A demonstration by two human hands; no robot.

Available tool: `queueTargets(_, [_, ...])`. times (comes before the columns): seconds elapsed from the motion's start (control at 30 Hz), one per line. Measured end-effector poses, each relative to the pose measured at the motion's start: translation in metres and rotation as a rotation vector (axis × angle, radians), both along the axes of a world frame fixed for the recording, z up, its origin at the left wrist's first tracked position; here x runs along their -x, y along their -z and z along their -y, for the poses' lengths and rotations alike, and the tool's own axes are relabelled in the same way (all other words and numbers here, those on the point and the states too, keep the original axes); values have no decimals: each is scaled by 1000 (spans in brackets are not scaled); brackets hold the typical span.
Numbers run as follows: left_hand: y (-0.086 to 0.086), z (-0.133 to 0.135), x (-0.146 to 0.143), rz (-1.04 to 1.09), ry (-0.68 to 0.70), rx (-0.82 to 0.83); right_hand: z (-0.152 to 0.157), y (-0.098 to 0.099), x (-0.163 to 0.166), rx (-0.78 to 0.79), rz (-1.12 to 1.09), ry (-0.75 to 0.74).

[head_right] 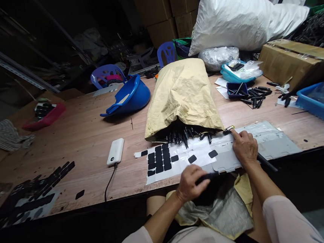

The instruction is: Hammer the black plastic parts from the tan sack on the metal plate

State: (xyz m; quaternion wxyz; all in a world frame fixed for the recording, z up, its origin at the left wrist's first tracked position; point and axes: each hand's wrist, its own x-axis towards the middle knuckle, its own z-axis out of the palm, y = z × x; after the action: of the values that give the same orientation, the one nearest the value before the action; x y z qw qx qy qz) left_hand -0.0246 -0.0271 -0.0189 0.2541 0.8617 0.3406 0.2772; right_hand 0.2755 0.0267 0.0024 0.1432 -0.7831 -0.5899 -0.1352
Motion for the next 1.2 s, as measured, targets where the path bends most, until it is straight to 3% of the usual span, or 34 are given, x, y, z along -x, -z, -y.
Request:
queueTargets(0.07, [16, 30, 4, -71, 205, 39, 0, 3, -2, -4, -9, -8])
queueTargets(0.13, [37, 54, 6, -206, 285, 93, -1, 6, -4, -24, -17, -5])
queueTargets(0.23, [64, 68, 8, -474, 169, 246, -3, 10, -4, -47, -38, 1])
queueTargets(0.33, [71, 63, 9, -689, 38, 424, -4, 8, -1, -27, -36, -6])
queueTargets(0.4, [65, 60, 9, -744, 32, 469, -4, 5, 0, -9, -14, 2])
queueTargets(0.47, [52, 61, 5, -713, 112, 431, -4, 5, 1, 4, 6, 18])
queueTargets(0.6, [14, 61, -14, -480, 345, 267, -4, 6, 1, 21, 19, 20])
queueTargets(0.67, [-8, 48, -31, -344, 347, 206, -4, 7, 1, 24, 17, 18])
queueTargets(0.77, [-38, 2, -61, -224, 83, 176, -4, 6, 1, 26, 13, 17])
queueTargets(0.87, [-62, -56, -89, -261, -273, 194, -4, 5, 3, 19, 15, 19])
queueTargets(0.93, [-72, -87, -105, -318, -436, 211, -4, 4, 4, 19, 15, 19])
queueTargets(1.07, [-78, -116, -120, -476, -524, 245, -3, 3, 5, 23, 8, 20])
queueTargets(1.2, [-74, -111, -105, -506, -491, 206, -3, 3, 5, 20, 7, 35])
